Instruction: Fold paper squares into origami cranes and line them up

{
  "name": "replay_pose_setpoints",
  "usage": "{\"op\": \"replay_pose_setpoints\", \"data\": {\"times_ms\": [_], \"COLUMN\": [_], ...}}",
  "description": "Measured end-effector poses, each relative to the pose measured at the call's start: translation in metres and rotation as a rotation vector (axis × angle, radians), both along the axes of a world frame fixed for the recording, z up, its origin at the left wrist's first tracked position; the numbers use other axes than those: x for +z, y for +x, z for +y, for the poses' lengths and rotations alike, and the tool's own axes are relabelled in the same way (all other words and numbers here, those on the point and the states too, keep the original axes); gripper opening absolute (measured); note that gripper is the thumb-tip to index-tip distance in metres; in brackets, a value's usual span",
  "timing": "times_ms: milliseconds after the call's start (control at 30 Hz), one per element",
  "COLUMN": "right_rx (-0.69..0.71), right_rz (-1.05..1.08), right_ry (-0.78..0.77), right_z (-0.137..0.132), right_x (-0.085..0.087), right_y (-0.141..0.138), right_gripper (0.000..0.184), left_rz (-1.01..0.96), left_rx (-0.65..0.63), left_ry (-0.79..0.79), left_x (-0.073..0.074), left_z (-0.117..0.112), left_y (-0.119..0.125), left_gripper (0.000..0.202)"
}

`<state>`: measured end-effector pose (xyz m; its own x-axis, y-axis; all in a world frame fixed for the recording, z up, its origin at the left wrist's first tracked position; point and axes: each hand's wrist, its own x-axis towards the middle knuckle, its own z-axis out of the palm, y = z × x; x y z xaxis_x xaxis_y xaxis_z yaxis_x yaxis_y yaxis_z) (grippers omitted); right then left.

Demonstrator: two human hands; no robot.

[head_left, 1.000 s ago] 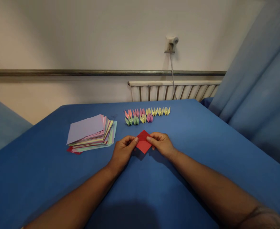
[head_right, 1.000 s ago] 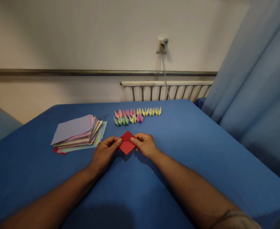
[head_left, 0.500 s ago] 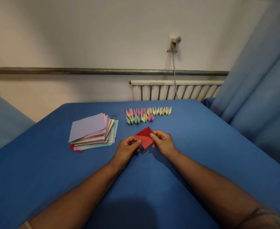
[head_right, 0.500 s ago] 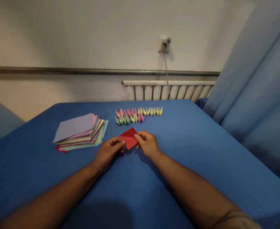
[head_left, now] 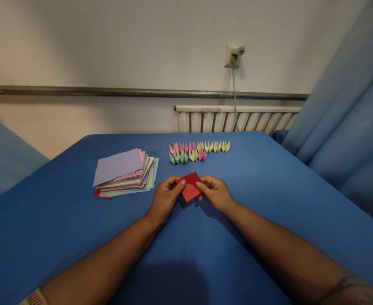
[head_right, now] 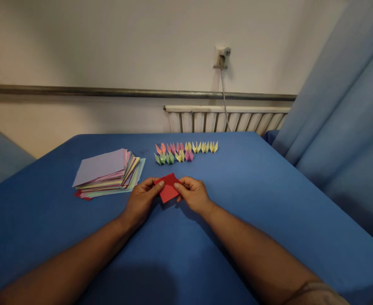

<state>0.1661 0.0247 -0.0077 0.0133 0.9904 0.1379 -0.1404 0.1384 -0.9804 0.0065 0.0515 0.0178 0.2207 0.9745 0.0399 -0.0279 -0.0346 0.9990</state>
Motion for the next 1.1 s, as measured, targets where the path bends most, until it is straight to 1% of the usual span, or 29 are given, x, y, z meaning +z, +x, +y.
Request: {"op": "replay_pose_setpoints", "data": {"times_ms": [67, 167, 267, 500, 667, 733, 833, 967, 1100], "right_rx": [0.016, -0.011, -0.046, -0.093, -0.061, -0.050, -0.028, -0.008, -0.005], "right_rz": [0.014, 0.021, 0.000, -0.031, -0.001, 0.029, 0.058, 0.041, 0.007], "right_ry": [0.009, 0.021, -0.005, -0.044, -0.020, -0.034, -0.061, -0.042, -0.022], "right_z": [0.000, 0.000, 0.000, -0.002, -0.003, -0.003, -0.002, 0.000, 0.000], "right_x": [-0.001, -0.001, 0.001, 0.009, 0.008, 0.006, 0.004, 0.001, -0.002], "right_y": [0.000, 0.001, 0.003, 0.006, 0.008, 0.008, 0.008, 0.005, 0.002], "right_gripper": [0.032, 0.030, 0.030, 0.037, 0.041, 0.042, 0.041, 0.034, 0.030], "left_rz": [0.085, 0.207, 0.220, 0.118, 0.088, 0.093, 0.124, 0.153, 0.161], "left_rx": [-0.040, -0.147, -0.206, -0.183, -0.202, -0.202, -0.195, -0.173, -0.178], "left_ry": [0.049, 0.110, 0.093, 0.001, -0.027, -0.027, -0.004, 0.028, 0.045], "left_x": [0.001, 0.002, 0.004, 0.007, 0.006, 0.006, 0.007, 0.008, 0.005], "left_z": [-0.001, -0.004, -0.008, -0.010, -0.009, -0.009, -0.008, -0.008, -0.008], "left_y": [0.000, 0.000, 0.001, 0.002, 0.000, 0.000, -0.002, -0.001, 0.001], "left_gripper": [0.026, 0.023, 0.024, 0.025, 0.025, 0.024, 0.023, 0.021, 0.021]}}
